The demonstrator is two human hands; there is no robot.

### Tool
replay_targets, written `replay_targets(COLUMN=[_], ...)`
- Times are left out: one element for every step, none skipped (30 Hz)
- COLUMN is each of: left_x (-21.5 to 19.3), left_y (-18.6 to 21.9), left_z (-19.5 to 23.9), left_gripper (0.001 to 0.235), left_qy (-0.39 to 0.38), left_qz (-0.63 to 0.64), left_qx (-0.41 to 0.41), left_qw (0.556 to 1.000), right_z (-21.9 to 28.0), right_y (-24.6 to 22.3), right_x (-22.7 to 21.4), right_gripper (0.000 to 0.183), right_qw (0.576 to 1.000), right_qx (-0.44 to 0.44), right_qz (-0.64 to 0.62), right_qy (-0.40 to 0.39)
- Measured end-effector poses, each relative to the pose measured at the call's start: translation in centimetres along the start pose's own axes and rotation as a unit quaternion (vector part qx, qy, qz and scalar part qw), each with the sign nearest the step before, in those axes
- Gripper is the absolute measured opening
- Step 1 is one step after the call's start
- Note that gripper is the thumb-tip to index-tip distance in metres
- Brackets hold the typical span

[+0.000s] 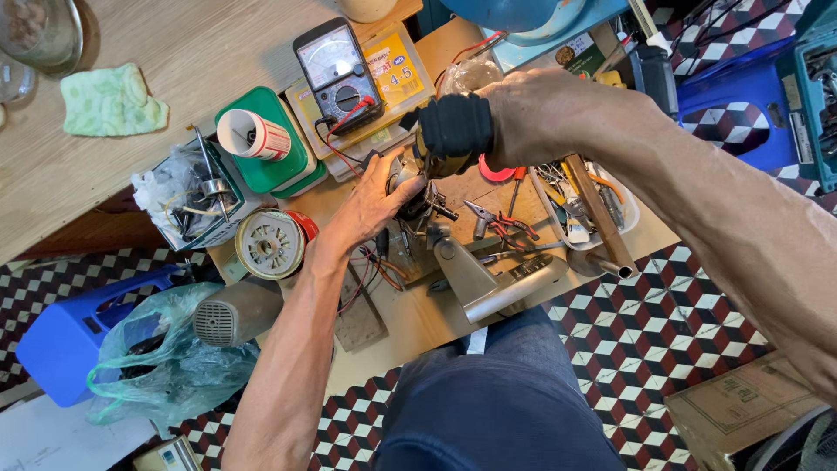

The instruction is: The person disassembles and reassembles a small electric motor on a workbench. They use a cordless drill to remove and install screws, a screwdriver to adjust internal components, and a multimeter to test electrical connections. The motor housing is opened, inspected, and then closed again.

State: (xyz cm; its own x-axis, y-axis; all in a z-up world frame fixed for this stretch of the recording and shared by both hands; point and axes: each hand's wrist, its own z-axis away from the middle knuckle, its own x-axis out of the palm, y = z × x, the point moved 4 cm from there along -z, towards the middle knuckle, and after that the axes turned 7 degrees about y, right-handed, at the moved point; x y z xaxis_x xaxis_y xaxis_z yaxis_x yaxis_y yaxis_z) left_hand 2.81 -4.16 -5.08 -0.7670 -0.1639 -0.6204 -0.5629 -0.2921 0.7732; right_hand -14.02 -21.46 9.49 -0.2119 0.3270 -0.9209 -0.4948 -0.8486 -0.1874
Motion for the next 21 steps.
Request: replay_targets(left_x=[0.2,0.2,0.1,0.2,0.2,0.1,-0.1,-0.1,-0.1,0.0,-0.1,0.0,-0.1,-0.2,-0.2,-0.2,0.0,-0.1,-0.3,-0.2,0.0], left_y=[-0.1,-0.2,-0.3,-0.4,-0.5,-0.5,-0.4,-0.3,-0.2,0.0,0.1,0.2,0.4,0.5,0.7,0.7,0.7,0.5,0.5,0.5,0.6], left_z=[-0.1,-0.1,-0.2,-0.1,-0.1,0.0,0.0,0.1,0.1,0.1,0.1,0.1,0.0,0.0,0.0,-0.1,-0.1,0.0,0.2,0.3,0.4], left_gripper=[0.076,0.077,0.077,0.077,0.077,0.077,0.078,0.079,0.081,0.081,0.081,0.082,0.082,0.081,0.081,0.081,0.081,0.082,0.082,0.082,0.082], left_qy=[-0.004,-0.005,-0.006,-0.007,-0.008,-0.007,-0.012,-0.02,-0.027,-0.031,-0.036,-0.041,-0.038,-0.035,-0.032,-0.034,-0.035,-0.036,-0.032,-0.032,-0.032], left_qz=[0.0,-0.002,-0.004,-0.009,-0.014,-0.02,-0.019,-0.017,-0.014,-0.012,-0.009,-0.006,0.004,0.015,0.026,0.014,0.002,-0.012,-0.009,-0.004,0.001], left_qx=[0.007,0.013,0.019,0.013,0.008,0.002,-0.013,-0.027,-0.041,-0.05,-0.059,-0.07,-0.064,-0.057,-0.049,-0.062,-0.075,-0.089,-0.088,-0.087,-0.085], left_qw=[1.0,1.0,1.0,1.0,1.0,1.0,1.0,0.999,0.999,0.998,0.998,0.997,0.997,0.998,0.998,0.997,0.997,0.995,0.996,0.996,0.996], right_z=[0.1,0.1,0.0,0.1,0.2,0.1,0.0,0.0,-0.1,-0.2,-0.5,-0.8,-1.0,-1.1,-1.1,-0.7,0.0,0.8,1.9,3.5,5.5], right_y=[0.1,0.1,0.1,0.1,0.2,0.1,0.2,0.5,0.6,0.5,0.5,0.7,1.0,1.1,1.3,1.7,2.1,2.3,2.6,3.4,4.7], right_x=[0.0,-0.1,-0.1,-0.1,0.0,-0.2,-0.5,-0.8,-1.0,-1.3,-1.5,-1.6,-1.5,-1.3,-1.1,-0.8,-0.1,0.6,1.4,2.3,3.2], right_gripper=[0.032,0.034,0.036,0.038,0.04,0.042,0.04,0.039,0.039,0.036,0.033,0.03,0.031,0.032,0.034,0.034,0.035,0.037,0.041,0.045,0.041], right_qw=[1.0,1.0,1.0,0.999,0.999,0.998,0.998,0.997,0.996,0.997,0.996,0.996,0.996,0.995,0.995,0.995,0.995,0.995,0.991,0.983,0.976], right_qx=[-0.005,-0.013,-0.021,-0.031,-0.041,-0.053,-0.056,-0.057,-0.058,-0.063,-0.067,-0.072,-0.076,-0.079,-0.082,-0.075,-0.067,-0.061,-0.06,-0.054,-0.024], right_qz=[-0.002,-0.005,-0.007,-0.01,-0.013,-0.016,-0.027,-0.037,-0.048,-0.027,-0.007,0.013,0.003,-0.006,-0.015,-0.033,-0.051,-0.071,-0.122,-0.174,-0.213], right_qy=[-0.002,-0.002,-0.002,-0.005,-0.008,-0.009,-0.019,-0.031,-0.042,-0.047,-0.051,-0.056,-0.056,-0.057,-0.057,-0.052,-0.047,-0.041,-0.016,0.007,0.037])
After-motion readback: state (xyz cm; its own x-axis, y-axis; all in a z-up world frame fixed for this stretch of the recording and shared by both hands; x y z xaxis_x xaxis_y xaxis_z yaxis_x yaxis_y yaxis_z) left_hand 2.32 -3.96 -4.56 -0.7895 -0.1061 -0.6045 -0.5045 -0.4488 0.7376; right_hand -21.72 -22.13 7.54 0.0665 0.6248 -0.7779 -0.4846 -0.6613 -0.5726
